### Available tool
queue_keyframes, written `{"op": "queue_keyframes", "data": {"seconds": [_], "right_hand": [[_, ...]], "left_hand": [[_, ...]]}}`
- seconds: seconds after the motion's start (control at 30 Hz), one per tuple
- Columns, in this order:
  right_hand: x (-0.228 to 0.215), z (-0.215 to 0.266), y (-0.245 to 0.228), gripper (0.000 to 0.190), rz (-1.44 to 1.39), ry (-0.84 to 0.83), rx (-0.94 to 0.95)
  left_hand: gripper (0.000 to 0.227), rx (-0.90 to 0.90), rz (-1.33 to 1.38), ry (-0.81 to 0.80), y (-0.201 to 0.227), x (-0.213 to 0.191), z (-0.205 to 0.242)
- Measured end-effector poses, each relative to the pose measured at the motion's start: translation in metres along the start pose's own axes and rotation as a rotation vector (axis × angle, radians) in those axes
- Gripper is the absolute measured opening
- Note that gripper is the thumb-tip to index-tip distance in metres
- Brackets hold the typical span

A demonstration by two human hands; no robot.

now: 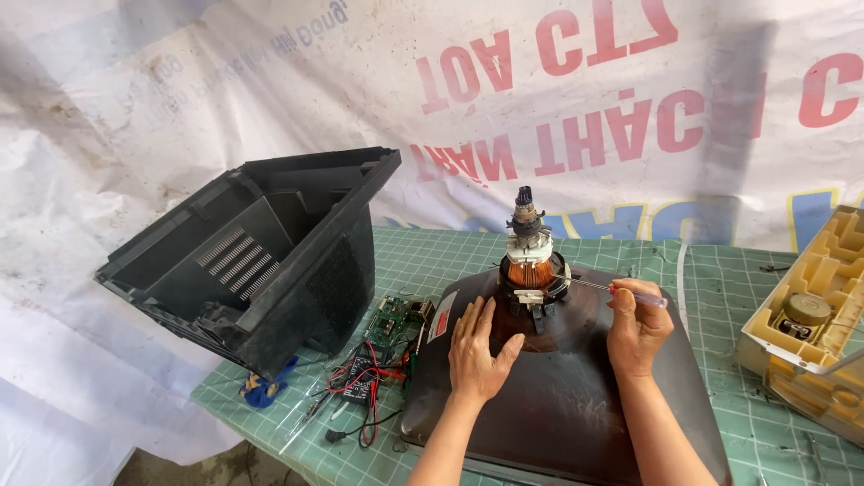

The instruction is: Inspecting and probing the deflection yoke and neck of a CRT television tube using a small screwdriver

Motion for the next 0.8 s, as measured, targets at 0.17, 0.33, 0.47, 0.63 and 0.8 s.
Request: {"op": "queue_keyframes", "data": {"seconds": [0.17, 0.33, 0.47, 0.63, 0.8], "right_hand": [[-0.003, 0.001, 0.005, 0.018, -0.003, 0.002, -0.011], [-0.008, 0.002, 0.006, 0.018, 0.023, 0.013, -0.032], [-0.013, 0.003, 0.01, 0.018, 0.038, 0.024, -0.019], [-0.014, 0.003, 0.007, 0.02, 0.035, 0.024, -0.031], [-0.014, 0.002, 0.007, 0.018, 0.064, 0.017, -0.026]], "left_hand": [[0.084, -0.014, 0.008, -0.02, -0.001, 0.002, 0.002], [0.083, -0.006, 0.008, -0.033, 0.0, 0.004, 0.001], [0.082, -0.001, 0.009, -0.019, 0.001, 0.003, 0.001], [0.082, -0.005, 0.019, -0.024, 0.0, 0.004, 0.002], [0.082, 0.001, 0.008, -0.005, 0.001, 0.002, 0.003]]}}
Point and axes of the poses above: each hand's wrist, its own z-axis away from the middle knuckle, its own x-axis out of the palm, y = z × x, the point moved 9 cm from there along -z, towards the middle knuckle, and after that the axes turned 14 degrees about -z, right-handed, at the moved point
